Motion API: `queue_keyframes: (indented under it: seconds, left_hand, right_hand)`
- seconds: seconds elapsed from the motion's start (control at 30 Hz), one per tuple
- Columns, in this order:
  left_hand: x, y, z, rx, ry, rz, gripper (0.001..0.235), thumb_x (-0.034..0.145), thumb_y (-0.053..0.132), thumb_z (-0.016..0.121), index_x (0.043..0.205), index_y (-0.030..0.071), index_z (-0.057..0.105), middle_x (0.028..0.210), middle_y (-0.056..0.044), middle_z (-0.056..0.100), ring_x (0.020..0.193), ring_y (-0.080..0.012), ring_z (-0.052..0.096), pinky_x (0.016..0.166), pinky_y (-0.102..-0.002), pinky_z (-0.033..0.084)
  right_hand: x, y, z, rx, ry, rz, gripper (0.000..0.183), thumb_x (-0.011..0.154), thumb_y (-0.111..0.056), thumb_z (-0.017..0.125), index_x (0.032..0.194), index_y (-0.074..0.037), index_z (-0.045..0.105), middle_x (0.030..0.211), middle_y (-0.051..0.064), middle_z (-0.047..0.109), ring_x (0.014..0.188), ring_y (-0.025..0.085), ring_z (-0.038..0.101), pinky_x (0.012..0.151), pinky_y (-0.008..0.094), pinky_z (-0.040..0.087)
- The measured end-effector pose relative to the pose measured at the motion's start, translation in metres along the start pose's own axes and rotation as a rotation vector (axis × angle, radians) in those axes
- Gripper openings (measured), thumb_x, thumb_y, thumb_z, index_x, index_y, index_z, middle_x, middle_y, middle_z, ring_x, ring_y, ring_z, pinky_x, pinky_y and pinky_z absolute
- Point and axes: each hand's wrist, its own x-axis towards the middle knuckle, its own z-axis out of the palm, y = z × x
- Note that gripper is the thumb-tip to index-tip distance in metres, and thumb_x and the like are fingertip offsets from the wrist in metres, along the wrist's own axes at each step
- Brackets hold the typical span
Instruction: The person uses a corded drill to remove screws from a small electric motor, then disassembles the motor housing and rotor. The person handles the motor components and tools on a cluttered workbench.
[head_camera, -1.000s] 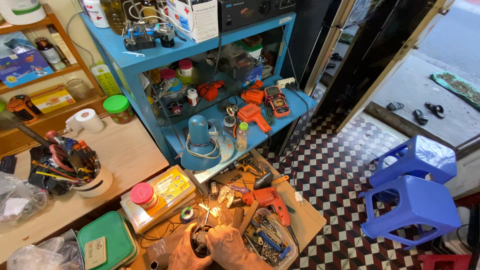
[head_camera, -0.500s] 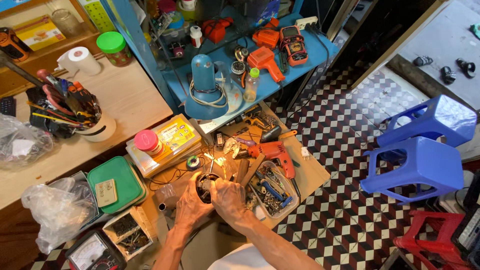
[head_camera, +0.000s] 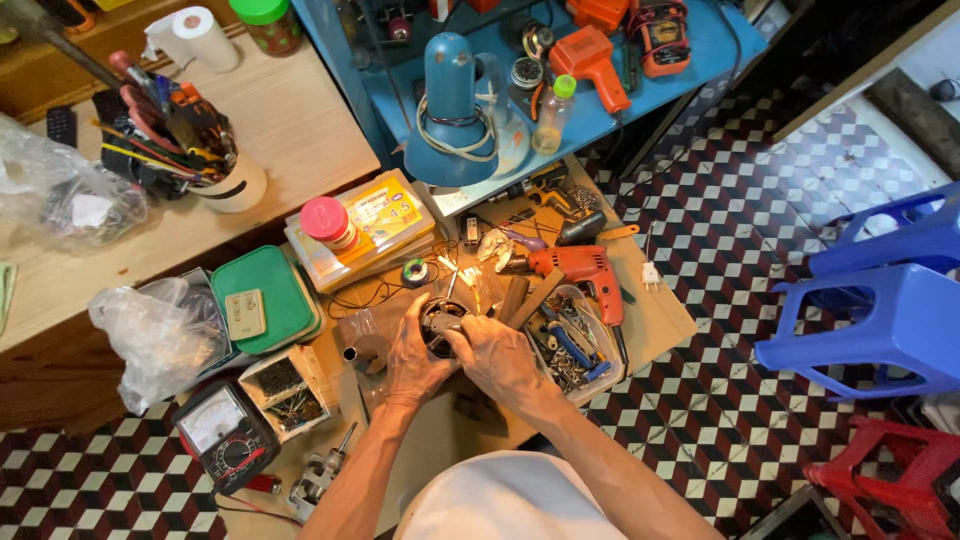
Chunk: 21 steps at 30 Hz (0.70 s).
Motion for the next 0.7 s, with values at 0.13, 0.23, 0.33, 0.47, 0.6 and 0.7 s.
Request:
queue_keyframes:
  seconds: [0.13,0.23,0.33,0.47,0.6,0.7]
  left_hand:
    - [0.009,0.019,-0.012,-0.048,-0.038,-0.004,0.102,0.057,0.022,0.094,0.143,0.011,0.039,0.126,-0.019,0.063,0.114,-0.0370,0.064,0.096,-0.046,0.054]
    - [0.010,0.037,-0.030,-0.060,-0.051,-0.055,0.102,0.061,0.025,0.095,0.144,0.013,0.038,0.126,-0.017,0.065,0.114,-0.0334,0.067,0.097,-0.044,0.055]
    - [0.017,0.062,-0.048,-0.100,-0.048,-0.064,0.101,0.064,0.027,0.094,0.146,0.014,0.037,0.127,-0.016,0.066,0.114,-0.0308,0.069,0.097,-0.042,0.057]
    - [0.020,0.091,-0.070,-0.101,-0.037,-0.062,0.102,0.063,0.028,0.094,0.148,0.013,0.038,0.126,-0.018,0.065,0.112,-0.0311,0.069,0.096,-0.042,0.056]
    - [0.027,0.102,-0.077,-0.149,-0.113,-0.249,0.104,0.063,0.034,0.092,0.151,0.015,0.040,0.122,-0.016,0.068,0.107,-0.0282,0.072,0.094,-0.040,0.058]
    - [0.030,0.104,-0.068,-0.337,-0.123,-0.401,0.088,0.066,0.041,0.087,0.138,0.009,0.047,0.114,-0.012,0.075,0.103,-0.0249,0.076,0.093,-0.036,0.060]
  right_hand:
    - [-0.018,0.012,-0.030,0.051,-0.047,0.068,0.019,0.099,-0.023,0.058,0.102,-0.006,0.066,0.089,0.016,0.068,0.082,0.036,0.068,0.069,0.047,0.055]
    - [-0.034,0.024,-0.047,0.110,-0.045,0.197,0.024,0.100,-0.024,0.054,0.110,-0.006,0.067,0.093,0.013,0.072,0.082,0.030,0.071,0.069,0.041,0.057]
    - [-0.039,0.036,-0.062,0.299,-0.048,0.518,0.030,0.101,-0.032,0.054,0.108,-0.006,0.067,0.086,0.010,0.076,0.079,0.022,0.074,0.071,0.036,0.057]
    - [-0.043,0.038,-0.073,0.365,-0.042,0.616,0.035,0.102,-0.035,0.053,0.105,-0.004,0.070,0.082,0.009,0.075,0.075,0.018,0.072,0.068,0.032,0.057]
    - [-0.030,0.026,-0.066,0.502,-0.025,0.633,0.036,0.101,-0.035,0.055,0.103,-0.002,0.071,0.081,0.008,0.074,0.072,0.016,0.068,0.066,0.030,0.055]
    - [-0.025,0.019,-0.061,0.442,-0.006,0.554,0.035,0.101,-0.034,0.054,0.103,-0.003,0.070,0.082,0.005,0.075,0.072,0.012,0.070,0.068,0.026,0.056]
